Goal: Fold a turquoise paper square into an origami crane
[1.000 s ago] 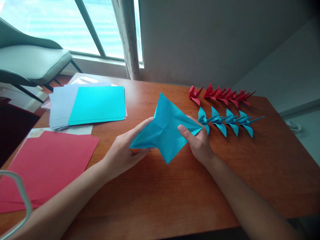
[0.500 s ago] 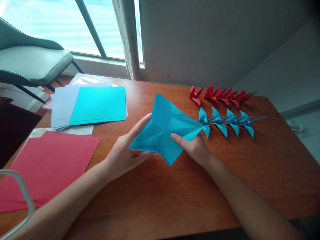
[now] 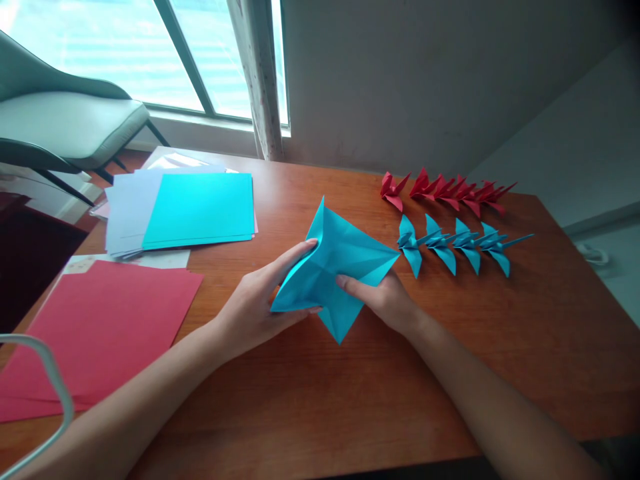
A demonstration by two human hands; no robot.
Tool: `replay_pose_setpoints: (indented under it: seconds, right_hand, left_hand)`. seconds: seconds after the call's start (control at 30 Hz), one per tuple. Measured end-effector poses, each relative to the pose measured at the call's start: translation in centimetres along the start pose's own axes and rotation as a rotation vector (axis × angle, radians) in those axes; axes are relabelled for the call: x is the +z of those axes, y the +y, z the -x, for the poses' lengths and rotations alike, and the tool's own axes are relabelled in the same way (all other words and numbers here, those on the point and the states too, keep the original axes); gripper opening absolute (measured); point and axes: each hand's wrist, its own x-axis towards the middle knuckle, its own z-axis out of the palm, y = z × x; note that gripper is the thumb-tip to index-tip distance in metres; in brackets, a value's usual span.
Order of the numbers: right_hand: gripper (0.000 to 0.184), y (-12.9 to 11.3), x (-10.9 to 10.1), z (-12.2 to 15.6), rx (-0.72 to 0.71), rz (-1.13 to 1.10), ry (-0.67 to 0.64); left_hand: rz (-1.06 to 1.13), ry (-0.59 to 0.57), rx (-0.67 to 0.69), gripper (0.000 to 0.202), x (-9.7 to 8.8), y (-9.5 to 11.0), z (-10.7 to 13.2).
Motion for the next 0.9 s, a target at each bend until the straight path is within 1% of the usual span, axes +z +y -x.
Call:
replay_pose_setpoints:
  seconds: [0.23, 0.33, 0.43, 0.5, 0.57, 0.63, 0.7, 0.8, 0.9]
  right_hand:
    - [0.053, 0.0, -0.1, 0.0, 0.021, -0.014, -0.03]
    - [0.063, -0.3, -0.5, -0.1, 0.012, 0.007, -0.113]
    - [0.083, -0.3, -1.0, -0.3, -0.013, -0.033, -0.242]
    - [0.095, -0.1, -1.3, -0.5, -0.046, -0.065, -0.295]
    - [0.105, 0.3, -1.4, -0.5, -0.083, -0.054, -0.278]
    - [0.112, 0.6, -1.4, -0.5, -0.118, -0.031, -0.216]
    - [0.113, 0.8, -1.4, -0.5, -0.143, -0.012, -0.169]
    - [0.109, 0.8, -1.3, -0.5, -0.164, 0.039, -0.151]
    - [0.097, 1.0, -1.4, -0.5, -0.174, 0.088, -0.149]
  left_hand:
    - [-0.14, 0.062, 0.069, 0.056, -0.3, -0.4, -0.2]
    - [-0.169, 0.11, 0.068, 0.051, -0.3, -0.3, -0.3]
    - [-0.145, 0.164, 0.037, 0.047, -0.3, -0.1, -0.3]
    - [-0.113, 0.188, -0.002, 0.047, -0.4, -0.1, -0.4]
    - [-0.076, 0.202, -0.028, 0.047, -0.4, 0.0, -0.5]
    - [-0.039, 0.204, -0.047, 0.047, -0.4, -0.1, -0.5]
    - [0.001, 0.201, -0.065, 0.048, -0.3, -0.2, -0.5]
    - [0.079, 0.207, -0.09, 0.05, -0.1, -0.4, -0.5]
    - [0.069, 0.209, -0.083, 0.049, -0.1, -0.5, -0.5]
